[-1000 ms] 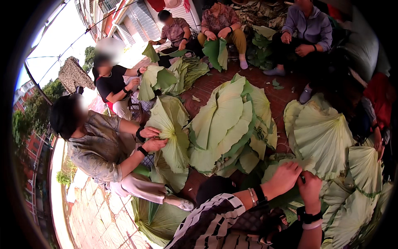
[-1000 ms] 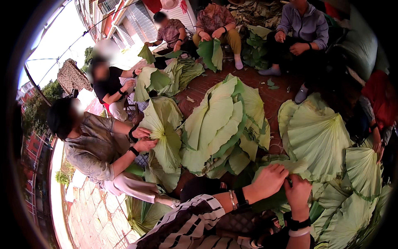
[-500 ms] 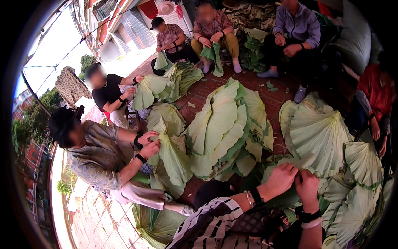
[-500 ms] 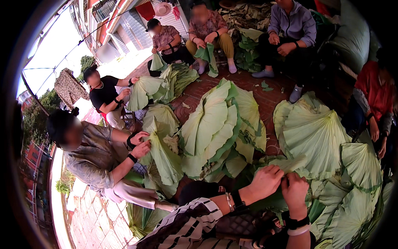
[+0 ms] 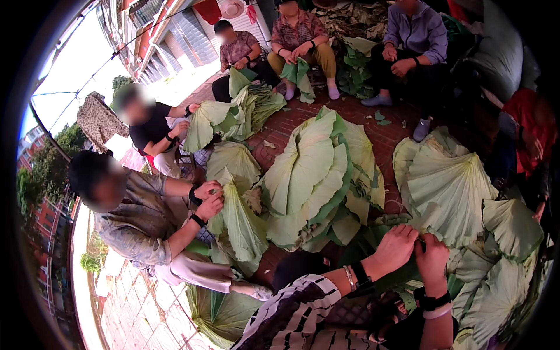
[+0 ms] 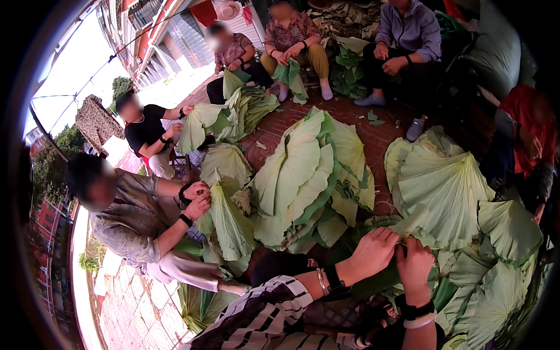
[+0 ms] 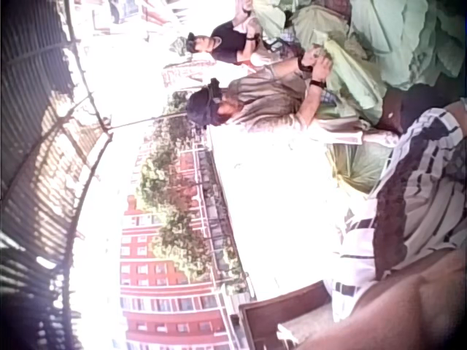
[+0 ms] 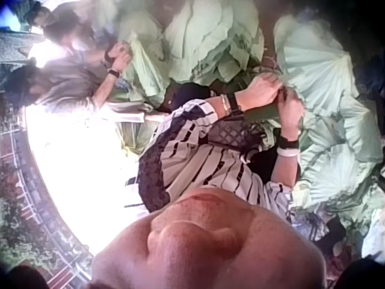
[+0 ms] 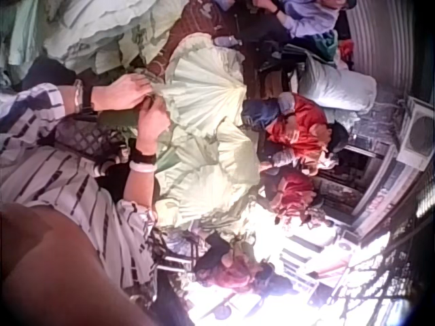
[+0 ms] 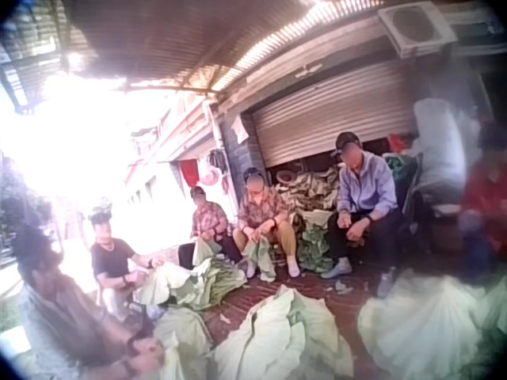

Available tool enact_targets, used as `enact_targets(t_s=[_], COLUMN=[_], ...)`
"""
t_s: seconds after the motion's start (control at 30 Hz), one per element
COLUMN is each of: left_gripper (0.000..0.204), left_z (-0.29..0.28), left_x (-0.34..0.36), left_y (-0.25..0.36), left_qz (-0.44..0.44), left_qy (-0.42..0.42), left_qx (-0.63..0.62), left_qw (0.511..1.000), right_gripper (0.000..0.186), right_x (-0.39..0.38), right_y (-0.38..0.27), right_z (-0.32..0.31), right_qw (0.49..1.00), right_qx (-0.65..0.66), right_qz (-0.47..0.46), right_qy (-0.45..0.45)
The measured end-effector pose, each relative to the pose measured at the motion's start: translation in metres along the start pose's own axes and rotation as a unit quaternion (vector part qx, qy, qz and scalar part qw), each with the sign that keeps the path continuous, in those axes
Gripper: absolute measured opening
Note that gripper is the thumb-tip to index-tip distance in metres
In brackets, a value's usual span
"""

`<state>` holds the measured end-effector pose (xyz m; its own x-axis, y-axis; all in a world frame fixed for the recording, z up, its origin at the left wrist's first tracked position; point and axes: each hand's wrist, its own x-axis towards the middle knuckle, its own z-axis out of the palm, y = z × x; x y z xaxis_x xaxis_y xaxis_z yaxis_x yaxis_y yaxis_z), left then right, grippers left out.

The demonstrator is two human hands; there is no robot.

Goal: The person folds large green leaves with their hands, pressing them flat and stacking them onto a pile.

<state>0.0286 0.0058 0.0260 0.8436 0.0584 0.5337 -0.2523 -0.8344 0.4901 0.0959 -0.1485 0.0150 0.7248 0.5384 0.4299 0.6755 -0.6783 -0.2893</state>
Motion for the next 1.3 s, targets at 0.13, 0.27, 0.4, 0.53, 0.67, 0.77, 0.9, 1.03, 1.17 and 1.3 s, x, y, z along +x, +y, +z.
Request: enact_targets(t_s=[0.13, 0.27, 0.4, 0.53, 0.67, 0.77, 0.9, 1.03, 1.17, 1.3], left_gripper=[0.025, 0.027, 0.027, 0.028, 0.026, 0.023, 0.024, 0.028, 0.037, 0.039], left_z=[-0.003, -0.003, 0.003, 0.003, 0.002, 0.003, 0.002, 0.002, -0.001, -0.003], left_x=[-0.001, -0.001, -0.003, -0.003, -0.003, -0.001, 0.001, 0.000, -0.002, -0.007], left_y=[0.001, 0.001, -0.001, -0.004, -0.005, -0.005, -0.001, -0.002, 0.001, -0.004], left_qz=[0.009, -0.012, -0.022, 0.016, 0.022, 0.029, 0.032, 0.036, 0.073, 0.088], left_qy=[-0.008, -0.024, -0.026, -0.036, -0.033, -0.008, -0.013, -0.040, -0.036, -0.058], left_qx=[-0.001, 0.026, 0.044, 0.056, 0.056, 0.029, 0.028, 0.039, 0.058, 0.081], left_qw=[1.000, 0.999, 0.998, 0.998, 0.998, 0.999, 0.999, 0.998, 0.995, 0.991], right_gripper=[0.014, 0.010, 0.010, 0.011, 0.012, 0.013, 0.012, 0.012, 0.011, 0.010], right_x=[0.000, 0.001, 0.000, 0.000, 0.002, 0.003, 0.003, 0.000, 0.000, -0.001], right_y=[0.000, -0.003, -0.007, -0.006, -0.006, -0.006, -0.003, 0.002, 0.002, -0.003], right_z=[0.001, -0.003, -0.004, -0.004, -0.010, -0.017, -0.021, -0.017, -0.017, -0.017], right_qw=[1.000, 0.999, 0.998, 0.997, 0.995, 0.993, 0.994, 0.994, 0.996, 0.996], right_qx=[0.000, 0.026, 0.033, 0.059, 0.082, 0.101, 0.104, 0.103, 0.086, 0.082], right_qz=[0.000, -0.026, -0.052, -0.050, -0.051, -0.052, -0.045, -0.037, -0.030, -0.033], right_qy=[0.019, 0.028, 0.016, 0.023, 0.005, -0.001, -0.002, -0.007, -0.014, -0.028])
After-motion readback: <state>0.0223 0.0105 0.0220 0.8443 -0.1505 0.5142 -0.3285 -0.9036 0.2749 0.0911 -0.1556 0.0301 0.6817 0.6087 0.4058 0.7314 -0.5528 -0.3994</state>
